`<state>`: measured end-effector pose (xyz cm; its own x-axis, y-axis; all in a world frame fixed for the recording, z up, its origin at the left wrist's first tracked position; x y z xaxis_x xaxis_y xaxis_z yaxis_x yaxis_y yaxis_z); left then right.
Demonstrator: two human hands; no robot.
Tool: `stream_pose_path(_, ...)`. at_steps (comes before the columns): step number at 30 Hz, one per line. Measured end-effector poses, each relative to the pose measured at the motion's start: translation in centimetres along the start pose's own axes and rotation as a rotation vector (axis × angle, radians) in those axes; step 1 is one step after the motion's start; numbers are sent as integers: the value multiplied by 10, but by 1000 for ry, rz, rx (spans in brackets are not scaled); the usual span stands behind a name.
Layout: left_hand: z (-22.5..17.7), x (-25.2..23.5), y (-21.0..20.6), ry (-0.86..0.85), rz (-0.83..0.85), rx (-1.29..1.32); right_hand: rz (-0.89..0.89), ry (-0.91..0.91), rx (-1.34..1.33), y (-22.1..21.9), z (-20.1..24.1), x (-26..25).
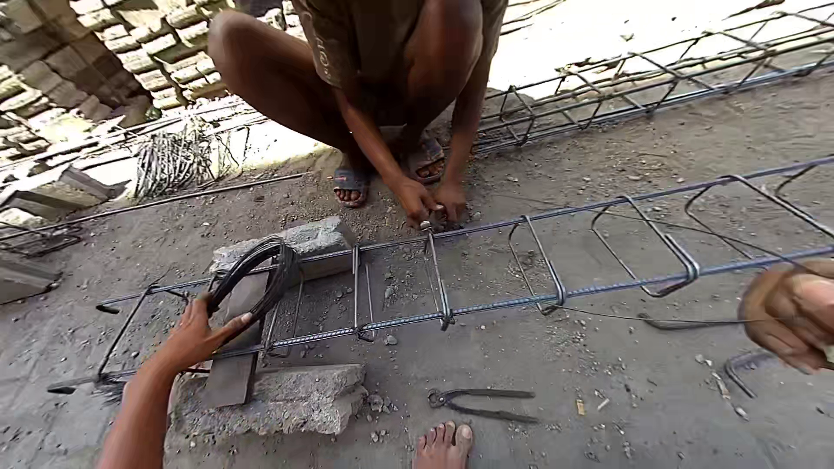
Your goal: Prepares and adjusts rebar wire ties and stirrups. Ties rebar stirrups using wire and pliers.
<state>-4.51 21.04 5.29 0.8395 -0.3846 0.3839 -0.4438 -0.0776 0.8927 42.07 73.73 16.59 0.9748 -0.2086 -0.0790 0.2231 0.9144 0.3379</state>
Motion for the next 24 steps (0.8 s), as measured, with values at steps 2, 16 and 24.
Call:
stream_pose_path(2, -17, 20, -6, -70, -164, 73, 77, 90, -25, -14, -31, -2)
stream_pose_path(16, -321, 185, -79, -360, 217, 1026, 348, 192, -129, -101, -51, -23)
stream_pose_path(24, -294, 151, -130, -879, 100, 1570, 617, -167, -116, -176, -117, 16)
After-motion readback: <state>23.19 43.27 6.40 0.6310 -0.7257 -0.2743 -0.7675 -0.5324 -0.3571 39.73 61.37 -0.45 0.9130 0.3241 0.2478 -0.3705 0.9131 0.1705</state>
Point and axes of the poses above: each hand's wrist, its own x-axis away from the middle knuckle, its own y-axis out of the back of the hand, z = x × y, the point moved 2 cm from there along -x, towards the middle knuckle, and after that the axes turned 11 degrees about z, right-handed, at the moved point
